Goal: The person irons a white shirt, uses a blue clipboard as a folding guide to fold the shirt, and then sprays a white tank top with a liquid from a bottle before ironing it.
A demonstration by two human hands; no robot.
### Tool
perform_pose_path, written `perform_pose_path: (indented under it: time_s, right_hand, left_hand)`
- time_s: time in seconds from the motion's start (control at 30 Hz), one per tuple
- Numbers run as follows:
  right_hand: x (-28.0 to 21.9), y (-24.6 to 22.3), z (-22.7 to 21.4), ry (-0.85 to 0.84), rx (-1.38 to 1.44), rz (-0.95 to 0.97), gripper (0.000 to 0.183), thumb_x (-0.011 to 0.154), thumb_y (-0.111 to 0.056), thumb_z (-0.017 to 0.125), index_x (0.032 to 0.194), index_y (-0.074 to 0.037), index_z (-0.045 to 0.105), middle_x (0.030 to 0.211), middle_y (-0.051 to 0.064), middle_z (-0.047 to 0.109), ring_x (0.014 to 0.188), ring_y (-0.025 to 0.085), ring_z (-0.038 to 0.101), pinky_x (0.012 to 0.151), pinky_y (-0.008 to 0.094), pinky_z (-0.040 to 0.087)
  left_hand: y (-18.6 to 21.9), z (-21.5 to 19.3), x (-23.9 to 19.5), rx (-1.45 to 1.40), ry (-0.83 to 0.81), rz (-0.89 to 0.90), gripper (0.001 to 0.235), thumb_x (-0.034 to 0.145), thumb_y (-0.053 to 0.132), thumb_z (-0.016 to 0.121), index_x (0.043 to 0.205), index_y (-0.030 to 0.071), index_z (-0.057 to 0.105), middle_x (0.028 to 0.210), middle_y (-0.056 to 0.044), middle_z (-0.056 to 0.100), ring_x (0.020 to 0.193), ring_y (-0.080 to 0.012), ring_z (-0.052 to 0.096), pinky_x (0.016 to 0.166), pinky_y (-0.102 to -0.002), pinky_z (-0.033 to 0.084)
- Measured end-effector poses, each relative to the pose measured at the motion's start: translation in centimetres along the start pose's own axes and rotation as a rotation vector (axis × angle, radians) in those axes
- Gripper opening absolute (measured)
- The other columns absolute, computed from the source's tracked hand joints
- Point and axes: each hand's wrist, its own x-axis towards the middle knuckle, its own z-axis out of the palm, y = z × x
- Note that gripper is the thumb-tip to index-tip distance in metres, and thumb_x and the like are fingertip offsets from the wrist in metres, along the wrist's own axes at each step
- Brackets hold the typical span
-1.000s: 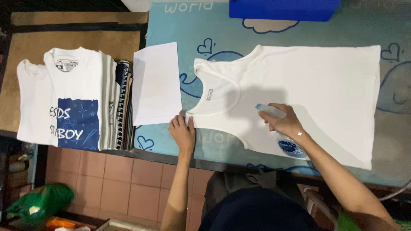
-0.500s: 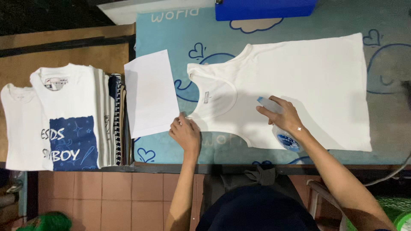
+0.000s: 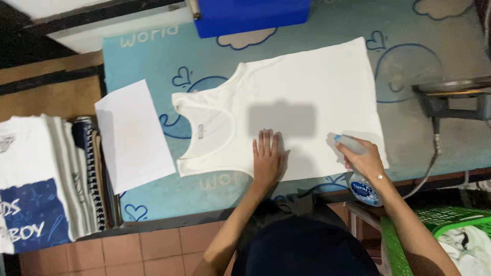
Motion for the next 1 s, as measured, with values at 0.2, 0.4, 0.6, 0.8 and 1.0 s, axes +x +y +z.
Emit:
perform_pose_path:
  time_s: [0.2,0.4,0.6,0.8,1.0]
  right_hand:
    - [0.2,-4.2,-3.4,0.049,-0.044,-0.017,0.035,0.089,-0.034,0.077,0.077,-0.002,0.071,0.053,0.015,0.065,0.05,0.024,0.066,0.06,0.033,0.05]
    - [2.9,-7.3,-5.2,-0.023,-0.085,0.007,0.041,0.086,-0.045,0.079,0.088,-0.005,0.072,0.053,0.015,0.067,0.057,0.026,0.07,0.068,0.035,0.053]
    - [9.1,-7.3,-5.7,-0.051,-0.127,-0.044,0.043,0.089,-0.039,0.075,0.068,-0.002,0.072,0.049,0.017,0.067,0.051,0.027,0.067,0.061,0.035,0.052]
    - [22.1,-5.3,-8.9,0.188,0.108,-0.235,0.04,0.094,-0.035,0.082,0.114,-0.001,0.071,0.059,0.012,0.062,0.055,0.022,0.064,0.056,0.03,0.049]
    - [31.8,-8.5,-13.8,0.486,0.342,-0.637,0.021,0.103,-0.012,0.081,0.106,-0.017,0.061,0.094,-0.002,0.064,0.07,0.008,0.061,0.061,0.025,0.053]
  left_hand:
    - [2.9,1.7,2.1,0.031,-0.256,-0.121,0.072,0.106,0.059,0.034,0.163,0.017,0.026,0.167,-0.022,0.02,0.156,-0.0415,0.01,0.12,-0.069,0.004]
    - [2.7,2.3,4.5,0.175,-0.209,-0.111,0.071,0.107,0.058,0.033,0.163,0.016,0.029,0.166,-0.025,0.024,0.155,-0.0453,0.015,0.118,-0.072,0.008]
    - [-1.1,5.4,11.6,0.202,-0.483,-0.221,0.074,0.106,0.059,0.032,0.166,0.018,0.016,0.17,-0.025,0.014,0.158,-0.0421,0.002,0.118,-0.073,-0.002]
    - [-5.2,8.1,18.1,0.244,-0.4,-0.213,0.067,0.108,0.055,0.029,0.166,0.021,0.019,0.171,-0.021,0.015,0.159,-0.0382,0.004,0.12,-0.072,-0.002]
    - [-8.1,9.2,21.4,0.234,-0.154,-0.153,0.057,0.11,0.045,0.037,0.155,0.011,0.044,0.162,-0.022,0.038,0.154,-0.0379,0.029,0.121,-0.068,0.015]
